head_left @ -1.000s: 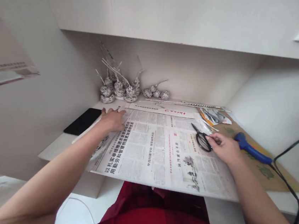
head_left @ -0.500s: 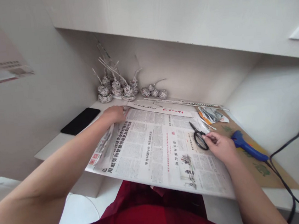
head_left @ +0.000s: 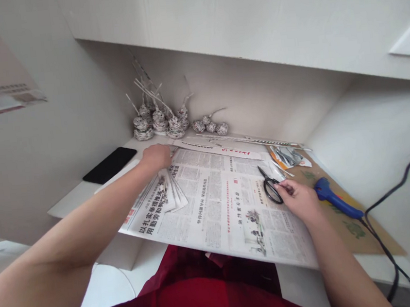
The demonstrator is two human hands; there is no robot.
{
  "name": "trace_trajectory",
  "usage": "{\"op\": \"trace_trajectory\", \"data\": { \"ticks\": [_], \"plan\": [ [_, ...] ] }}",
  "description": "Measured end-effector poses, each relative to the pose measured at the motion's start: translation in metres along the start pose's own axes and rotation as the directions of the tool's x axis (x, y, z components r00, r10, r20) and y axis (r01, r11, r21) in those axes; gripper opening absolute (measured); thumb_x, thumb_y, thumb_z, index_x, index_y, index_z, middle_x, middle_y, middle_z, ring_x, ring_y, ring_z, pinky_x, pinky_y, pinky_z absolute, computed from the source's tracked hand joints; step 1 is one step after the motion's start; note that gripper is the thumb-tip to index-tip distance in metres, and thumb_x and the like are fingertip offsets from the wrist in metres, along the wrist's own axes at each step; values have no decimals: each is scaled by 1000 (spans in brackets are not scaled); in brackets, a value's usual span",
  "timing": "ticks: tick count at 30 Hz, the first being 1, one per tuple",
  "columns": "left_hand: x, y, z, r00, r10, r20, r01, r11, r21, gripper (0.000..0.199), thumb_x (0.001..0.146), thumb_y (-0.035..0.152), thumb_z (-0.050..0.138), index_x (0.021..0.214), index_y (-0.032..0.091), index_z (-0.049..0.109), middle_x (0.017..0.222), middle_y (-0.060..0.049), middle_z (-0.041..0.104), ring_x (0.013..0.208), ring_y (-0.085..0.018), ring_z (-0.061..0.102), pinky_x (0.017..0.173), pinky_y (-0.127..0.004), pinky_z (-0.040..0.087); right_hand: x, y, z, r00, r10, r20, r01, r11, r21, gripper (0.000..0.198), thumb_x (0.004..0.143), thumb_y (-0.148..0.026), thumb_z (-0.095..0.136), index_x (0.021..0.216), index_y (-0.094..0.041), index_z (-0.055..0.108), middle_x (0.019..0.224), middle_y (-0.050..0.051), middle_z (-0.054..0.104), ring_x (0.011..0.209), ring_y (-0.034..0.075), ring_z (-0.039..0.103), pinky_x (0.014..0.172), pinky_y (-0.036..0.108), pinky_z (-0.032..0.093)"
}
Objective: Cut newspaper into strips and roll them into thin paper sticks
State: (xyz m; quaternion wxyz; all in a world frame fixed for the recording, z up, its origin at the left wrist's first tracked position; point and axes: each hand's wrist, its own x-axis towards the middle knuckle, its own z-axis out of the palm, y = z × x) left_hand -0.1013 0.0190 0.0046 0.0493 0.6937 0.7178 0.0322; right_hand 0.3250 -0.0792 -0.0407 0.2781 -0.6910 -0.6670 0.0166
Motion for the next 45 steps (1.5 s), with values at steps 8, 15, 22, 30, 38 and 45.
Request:
{"op": "trace_trajectory", "data": {
  "ticks": [8,15,22,30,38,45],
  "plan": [
    [-9,-2,-8,999,-11,-46,14,998,62,38,71,28,59,103,14,71,107,-19,69,103,-37,62,82,-38,48,-1,-8,0,994,10,-105,-2,997,75,38,78,-54,55,76,-18,68,61,6,67,55,20,60,55,29,44],
    [-36,-5,-11,987,10,163,115,663,-740,31,77,35,59,100,16,69,88,-9,73,78,-24,68,62,-30,53,-2,-12,3,980,23,-196,19,978,207,38,78,-52,58,80,-16,68,67,6,68,59,19,61,61,30,47],
    [-71,14,0,953,248,174,122,209,-970,31,83,30,59,110,16,65,97,-10,72,87,-22,68,76,-35,54,-2,-27,5,992,70,-103,-18,899,438,37,75,-53,63,79,-16,67,69,6,66,59,18,59,58,30,47],
    [-106,49,-1,749,662,12,-209,253,-945,38,86,33,57,122,25,62,114,-4,70,104,-22,64,91,-37,48,-32,-100,1,936,-182,300,-92,698,710,34,80,-51,63,89,-19,73,88,8,72,76,20,66,67,32,53],
    [-126,72,14,610,790,-55,-440,280,-853,43,90,31,50,133,32,53,129,1,62,120,-22,55,105,-37,38,-46,-141,3,937,-198,286,-178,434,883,36,84,-44,61,112,-22,66,101,6,68,80,18,62,61,27,49],
    [-125,74,16,627,779,-3,-383,305,-872,45,89,30,50,134,31,52,124,0,65,112,-23,60,100,-39,42,-40,-139,-10,982,-122,142,-77,429,900,39,84,-42,61,117,-22,61,89,3,64,66,13,55,55,25,49]
  ]
}}
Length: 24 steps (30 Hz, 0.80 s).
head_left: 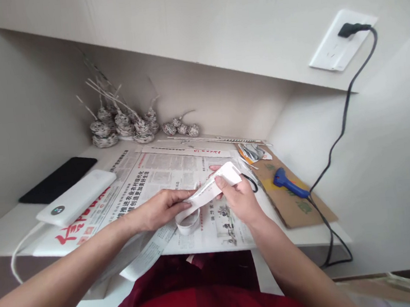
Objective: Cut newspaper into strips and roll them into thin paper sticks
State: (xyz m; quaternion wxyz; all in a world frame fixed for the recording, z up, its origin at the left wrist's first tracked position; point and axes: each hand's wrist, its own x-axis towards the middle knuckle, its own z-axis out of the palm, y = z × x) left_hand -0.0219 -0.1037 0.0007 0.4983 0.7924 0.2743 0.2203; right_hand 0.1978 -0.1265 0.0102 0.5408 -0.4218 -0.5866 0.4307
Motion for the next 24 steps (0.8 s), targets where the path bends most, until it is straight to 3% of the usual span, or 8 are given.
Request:
{"op": "trace_trajectory", "data": {
  "ticks": [7,12,16,18,20,22,24],
  "plan": [
    [3,-12,2,998,1,-59,-3,1000,-25,42,88,31,51,130,30,56,123,0,65,111,-22,60,97,-34,43,-12,-13,1,998,-46,-40,44,998,-42,42,84,-44,60,122,-26,54,102,5,64,74,16,60,59,28,54],
    [4,-3,1,997,-38,-70,29,992,-121,30,88,34,53,112,23,67,101,-3,72,92,-21,65,83,-31,48,-6,-7,1,999,10,-47,-3,989,147,38,89,-51,50,116,-24,56,108,7,63,90,21,62,63,31,55],
    [13,18,0,981,-6,-193,-47,962,-270,25,86,34,58,99,18,71,91,-4,72,83,-20,66,78,-31,49,-2,-1,11,990,73,117,-95,977,193,43,86,-49,56,120,-24,50,108,6,65,97,23,62,81,39,52],
    [21,27,-2,945,3,-327,-105,950,-295,24,85,34,59,98,17,71,88,-5,72,81,-19,65,75,-30,49,-5,-1,17,982,59,181,-75,994,84,45,84,-46,61,123,-26,50,110,6,65,100,24,61,85,40,49],
    [28,33,-7,867,1,-498,-168,942,-291,24,84,34,61,96,16,71,84,-5,71,75,-17,64,69,-28,50,-10,-4,22,986,6,166,16,991,-133,45,82,-42,64,123,-28,51,111,5,65,99,24,61,86,42,47],
    [34,37,-14,766,-24,-642,-207,937,-281,23,82,34,63,95,16,71,80,-4,70,68,-15,62,60,-24,48,-16,-7,24,986,-126,111,160,902,-400,42,82,-39,65,121,-29,54,105,5,65,94,25,60,87,45,44],
    [36,38,-22,698,-64,-713,-220,929,-298,23,82,33,63,97,16,70,77,-4,69,63,-14,61,54,-23,46,-22,-10,22,951,-292,103,291,731,-617,34,83,-34,63,117,-29,59,100,6,66,94,27,58,90,48,38]
  ]
}}
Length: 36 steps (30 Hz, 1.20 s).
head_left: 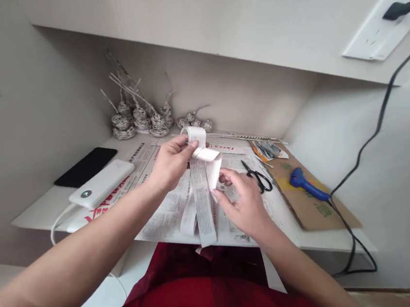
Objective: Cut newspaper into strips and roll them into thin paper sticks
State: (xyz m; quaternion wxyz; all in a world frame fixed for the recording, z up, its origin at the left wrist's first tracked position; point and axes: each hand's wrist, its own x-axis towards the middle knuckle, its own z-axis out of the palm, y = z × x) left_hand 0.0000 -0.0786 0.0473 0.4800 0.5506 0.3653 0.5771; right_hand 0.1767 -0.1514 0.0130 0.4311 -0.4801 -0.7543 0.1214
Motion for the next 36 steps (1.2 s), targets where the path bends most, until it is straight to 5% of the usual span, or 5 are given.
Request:
{"op": "trace_trajectory", "data": {
  "ticks": [9,16,24,30,36],
  "plan": [
    [2,11,-7,992,71,100,-65,996,-59,29,80,37,66,99,15,68,85,-7,72,69,-18,67,57,-27,53,-3,9,-4,984,125,130,-148,971,190,20,85,-39,60,94,-23,69,95,5,67,90,21,58,82,37,43],
    [-4,9,5,959,161,234,-168,986,13,25,84,35,63,96,15,71,87,-7,72,79,-19,67,72,-30,53,9,14,-4,837,233,496,-540,199,818,51,85,-67,43,103,-23,63,72,1,54,56,12,47,55,27,40],
    [5,7,-1,991,100,86,-97,995,-31,26,81,35,65,98,15,70,89,-6,73,75,-17,66,64,-27,53,-4,14,-26,784,-38,619,-301,849,434,28,82,-32,64,109,-28,70,89,3,65,80,17,58,76,33,46],
    [-2,13,9,995,36,96,-20,988,-156,24,81,33,66,98,15,67,90,-8,72,72,-18,68,61,-29,55,16,21,-9,945,253,207,-324,801,504,36,84,-36,62,119,-26,60,115,7,63,104,20,59,88,36,48],
    [-3,13,18,996,-37,77,64,917,-393,20,84,25,63,102,16,62,97,-8,71,81,-21,70,70,-34,57,32,15,28,873,229,432,-460,683,568,32,82,-41,64,105,-20,63,95,6,68,86,19,65,81,35,51]
  ]
}}
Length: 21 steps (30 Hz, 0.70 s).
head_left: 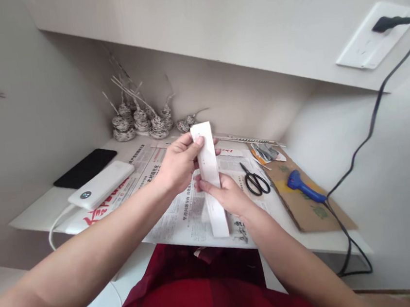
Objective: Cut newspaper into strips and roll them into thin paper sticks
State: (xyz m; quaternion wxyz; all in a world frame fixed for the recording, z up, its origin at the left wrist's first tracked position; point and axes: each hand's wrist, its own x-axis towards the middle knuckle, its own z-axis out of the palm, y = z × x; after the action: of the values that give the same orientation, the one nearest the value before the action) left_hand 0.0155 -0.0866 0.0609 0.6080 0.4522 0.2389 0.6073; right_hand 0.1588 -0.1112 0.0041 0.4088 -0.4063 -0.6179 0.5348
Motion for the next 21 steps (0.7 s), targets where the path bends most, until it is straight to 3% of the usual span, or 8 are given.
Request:
{"op": "trace_trajectory", "data": {
  "ticks": [5,7,10,13,15,18,19,21],
  "plan": [
    [17,-1,-34,952,15,-305,-43,995,-86,5,84,12,60,88,16,61,82,-3,68,75,-14,66,75,-31,56,-8,8,-20,985,170,-34,-172,930,-326,24,87,-40,54,97,-19,63,88,5,68,60,14,63,57,28,47],
    [24,-3,-55,897,-33,-441,-11,995,-97,8,82,8,60,81,15,59,80,-3,66,72,-13,64,76,-32,56,-15,4,-35,992,120,-34,-116,784,-610,22,88,-39,52,87,-19,63,78,3,66,60,15,61,56,26,41],
    [30,-11,-89,818,-113,-563,103,993,-51,18,75,0,63,80,17,58,85,-4,66,77,-15,65,76,-34,56,-23,-3,-50,1000,-24,16,25,429,-903,27,90,-35,49,72,-19,59,68,2,62,63,16,56,58,26,33],
    [29,-21,-123,847,-74,-526,180,972,152,24,74,5,66,90,22,58,92,-6,68,87,-21,66,74,-38,55,-26,-6,-56,998,-18,67,69,212,-975,26,92,-31,46,71,-19,57,70,3,62,66,16,55,60,27,30],
    [27,-25,-143,883,19,-469,198,892,407,35,75,13,68,106,24,56,100,-10,68,93,-26,65,73,-43,53,-25,-4,-57,997,25,70,66,140,-988,25,92,-30,45,73,-19,57,73,4,63,68,17,56,60,27,29],
    [19,-21,-157,870,194,-454,181,730,659,61,72,24,70,129,21,46,119,-11,63,116,-34,54,86,-50,46,-25,2,-55,996,54,65,61,82,-995,19,92,-27,47,78,-20,58,80,6,66,72,18,59,61,28,30],
    [16,-19,-156,884,251,-395,142,661,736,63,72,29,70,131,21,47,124,-10,61,124,-36,46,93,-51,41,-25,4,-55,996,57,66,62,76,-995,16,91,-26,47,81,-20,58,82,6,66,73,19,60,61,28,30],
    [10,-14,-145,951,290,-111,-20,416,909,59,75,38,67,129,22,52,132,-8,56,133,-38,34,100,-52,33,-25,7,-54,996,58,68,64,73,-995,12,91,-25,48,85,-20,57,84,5,66,74,19,60,61,28,30]
  ]
}}
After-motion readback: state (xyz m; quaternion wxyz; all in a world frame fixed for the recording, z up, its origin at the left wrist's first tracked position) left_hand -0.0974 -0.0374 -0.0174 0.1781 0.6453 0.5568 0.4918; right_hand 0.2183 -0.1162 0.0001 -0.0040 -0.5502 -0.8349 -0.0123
